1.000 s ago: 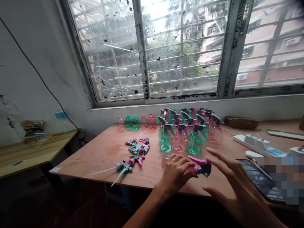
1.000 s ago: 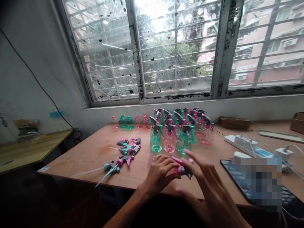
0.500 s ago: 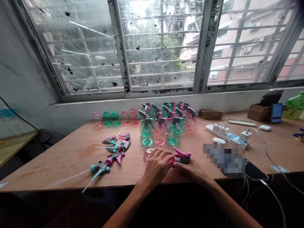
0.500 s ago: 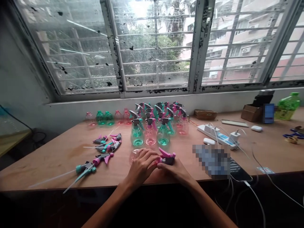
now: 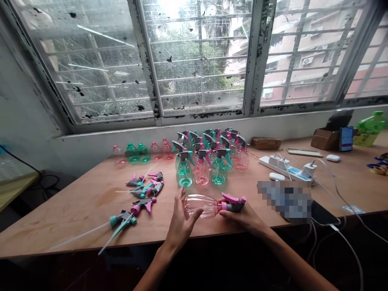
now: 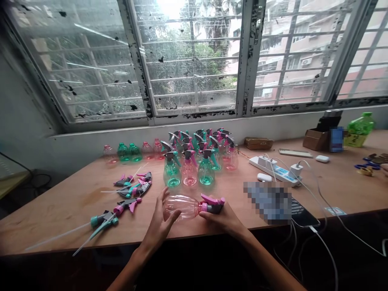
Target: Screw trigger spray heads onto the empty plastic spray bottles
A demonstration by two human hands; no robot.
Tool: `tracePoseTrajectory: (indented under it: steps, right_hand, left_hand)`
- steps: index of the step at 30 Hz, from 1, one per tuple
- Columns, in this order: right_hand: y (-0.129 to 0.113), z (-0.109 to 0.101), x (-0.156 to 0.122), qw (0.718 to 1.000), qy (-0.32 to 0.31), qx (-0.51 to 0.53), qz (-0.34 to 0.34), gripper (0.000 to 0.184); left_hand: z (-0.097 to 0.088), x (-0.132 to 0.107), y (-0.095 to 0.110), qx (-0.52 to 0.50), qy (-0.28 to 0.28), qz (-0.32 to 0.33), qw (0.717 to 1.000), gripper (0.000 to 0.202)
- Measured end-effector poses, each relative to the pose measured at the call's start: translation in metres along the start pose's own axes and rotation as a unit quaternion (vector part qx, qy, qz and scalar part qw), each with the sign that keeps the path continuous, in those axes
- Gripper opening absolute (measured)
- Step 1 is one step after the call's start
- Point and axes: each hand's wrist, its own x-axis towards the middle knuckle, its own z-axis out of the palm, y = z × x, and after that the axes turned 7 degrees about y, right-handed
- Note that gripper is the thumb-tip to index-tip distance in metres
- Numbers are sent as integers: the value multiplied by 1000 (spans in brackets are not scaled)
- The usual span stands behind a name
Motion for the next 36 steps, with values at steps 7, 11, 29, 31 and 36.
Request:
tracePoseTrajectory:
  steps: [7,11,29,31,36]
  right_hand:
    - [6,0,-1,996,44,74,19,43]
    - [8,1,0,997,39,67,27,42]
    - [16,3,-1,995,15,93,34,45]
    - [16,2,-1,996,18,91,19,42]
    - [10,1,-2,995,16,95,5,40]
  left_hand:
    - [-14,6,-7,-85,-148,-81,982,80]
    - [-15,6,-11,-83,-133,-71,985,91]
    - [-19,4,-5,-189,-145,-138,961,108]
    - [-19,5,-7,-203,-161,-147,955,104]
    - [-19,5,-12,-262,-214,-159,928,105]
